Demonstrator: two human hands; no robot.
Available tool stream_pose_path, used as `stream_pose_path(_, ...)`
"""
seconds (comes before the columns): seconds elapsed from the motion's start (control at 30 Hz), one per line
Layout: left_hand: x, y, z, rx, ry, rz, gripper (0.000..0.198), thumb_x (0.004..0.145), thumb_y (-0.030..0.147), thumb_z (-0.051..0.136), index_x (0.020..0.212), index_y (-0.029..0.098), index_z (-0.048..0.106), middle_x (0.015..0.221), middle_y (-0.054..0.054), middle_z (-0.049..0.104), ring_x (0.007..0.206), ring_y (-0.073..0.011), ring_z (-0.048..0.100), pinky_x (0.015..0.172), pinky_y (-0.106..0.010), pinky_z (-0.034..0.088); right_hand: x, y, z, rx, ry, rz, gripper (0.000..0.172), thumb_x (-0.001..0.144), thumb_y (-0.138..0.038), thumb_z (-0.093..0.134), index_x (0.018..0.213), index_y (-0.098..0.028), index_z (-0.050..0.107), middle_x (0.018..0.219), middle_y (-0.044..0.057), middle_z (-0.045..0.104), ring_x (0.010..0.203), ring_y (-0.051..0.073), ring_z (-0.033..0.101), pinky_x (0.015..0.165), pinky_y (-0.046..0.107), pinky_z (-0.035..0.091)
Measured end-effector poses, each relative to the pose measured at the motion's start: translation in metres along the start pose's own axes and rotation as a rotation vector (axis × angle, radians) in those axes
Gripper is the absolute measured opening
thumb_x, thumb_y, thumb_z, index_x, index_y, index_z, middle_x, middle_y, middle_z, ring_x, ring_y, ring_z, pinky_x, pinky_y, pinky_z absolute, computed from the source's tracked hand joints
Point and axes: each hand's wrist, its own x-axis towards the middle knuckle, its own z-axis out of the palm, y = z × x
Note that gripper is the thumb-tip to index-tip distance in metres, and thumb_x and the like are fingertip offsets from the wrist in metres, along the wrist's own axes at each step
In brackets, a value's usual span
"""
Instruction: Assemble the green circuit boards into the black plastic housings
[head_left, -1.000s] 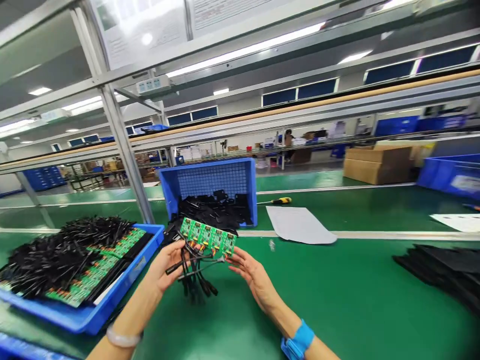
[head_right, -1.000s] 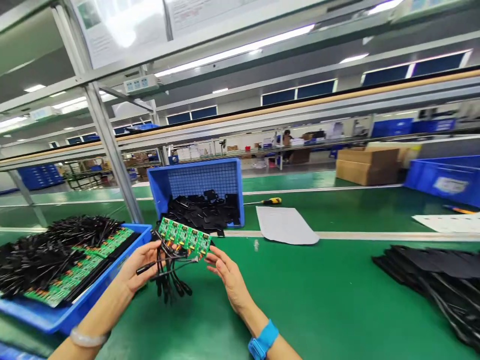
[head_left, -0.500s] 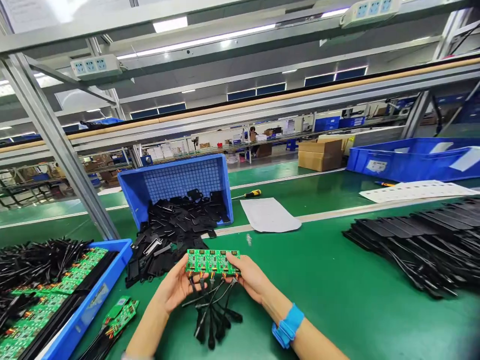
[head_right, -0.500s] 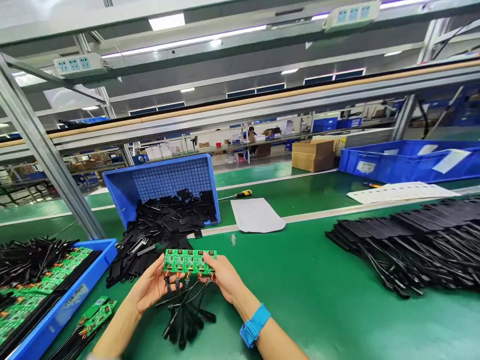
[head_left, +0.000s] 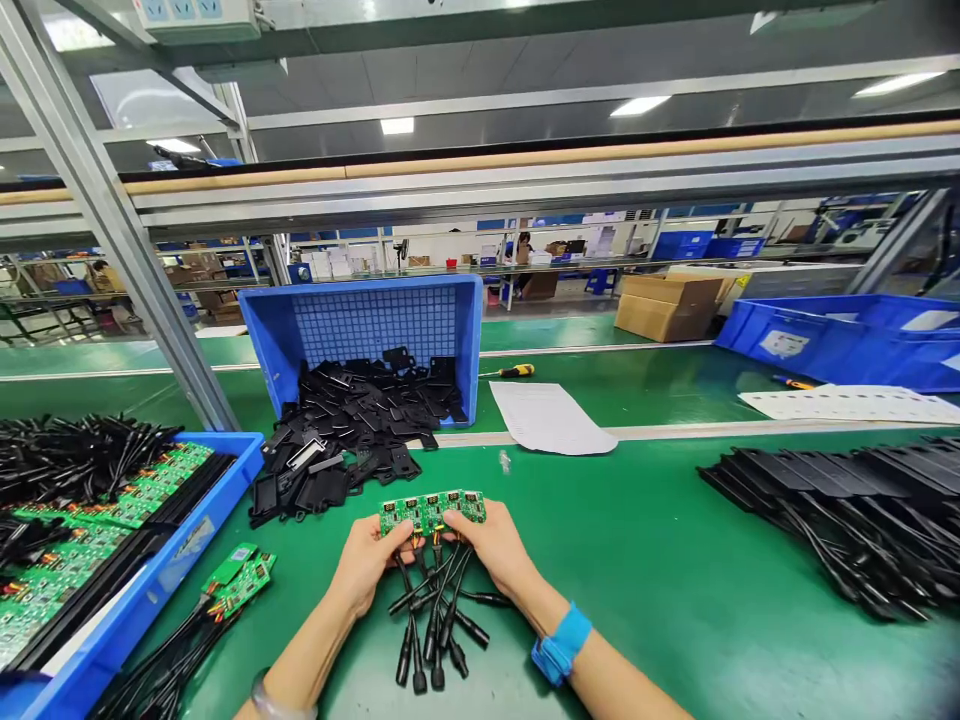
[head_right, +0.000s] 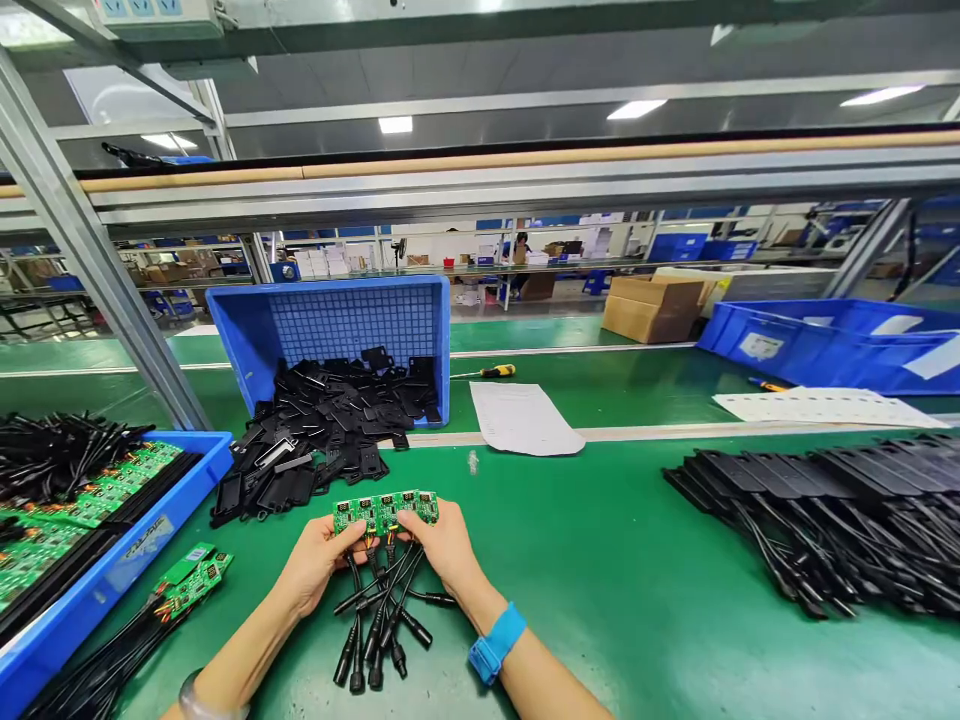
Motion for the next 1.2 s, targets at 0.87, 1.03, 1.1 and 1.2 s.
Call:
stream_pose_path(0.87, 0.006, -0.025, 0.017, 0.114, 0.136, 0.242, 0.033, 0.062, 0.042, 0.077, 0.063, 0.011, 0.066, 0.056, -0.003, 0.063, 0.05, -0.0122, 0.055, 0.05, -0.022, 0.045, -0.008, 0.008, 0.013, -0.31, 0.244, -0.218, 0.022, 0.065, -0.036, 0.072, 0.062, -0.016, 0.061, 0.058, -0.001, 0.06, 0.054, 0.015, 0.05, 0.052, 0.026, 0.039)
stream_pose_path(1.03, 0.007, -0.017, 0.017, 0.032, 0.129, 0.185, 0.031, 0.062, 0.038, 0.078, 0.071, 0.011, 0.067, 0.066, -0.005, 0.068, 0.059, -0.0143, 0.061, 0.057, -0.023, 0.05, -0.004, 0.002, 0.015, -0.064, 0.216, -0.098, 0.025, 0.062, -0.037, 0.076, 0.068, -0.015, 0.065, 0.069, 0.004, 0.066, 0.064, 0.019, 0.058, 0.06, 0.029, 0.047)
stream_pose_path(1.1, 0.006, -0.009, 0.014, -0.121, 0.057, 0.045, 0.036, 0.061, 0.038, 0.079, 0.081, 0.012, 0.066, 0.078, -0.007, 0.07, 0.066, -0.0165, 0.064, 0.062, -0.026, 0.053, -0.002, -0.002, 0.011, 0.145, 0.171, 0.085, 0.033, 0.055, -0.038, 0.081, 0.073, -0.014, 0.066, 0.075, 0.007, 0.068, 0.071, 0.021, 0.061, 0.062, 0.03, 0.051)
stream_pose_path(1.2, 0.004, -0.003, 0.009, -0.28, -0.072, -0.085, 0.043, 0.059, 0.037, 0.081, 0.09, 0.014, 0.062, 0.091, -0.01, 0.07, 0.075, -0.0211, 0.067, 0.069, -0.033, 0.055, -0.002, -0.006, 0.005, 0.259, 0.141, 0.202, 0.041, 0.05, -0.039, 0.085, 0.077, -0.014, 0.065, 0.077, 0.007, 0.068, 0.072, 0.021, 0.063, 0.059, 0.028, 0.052)
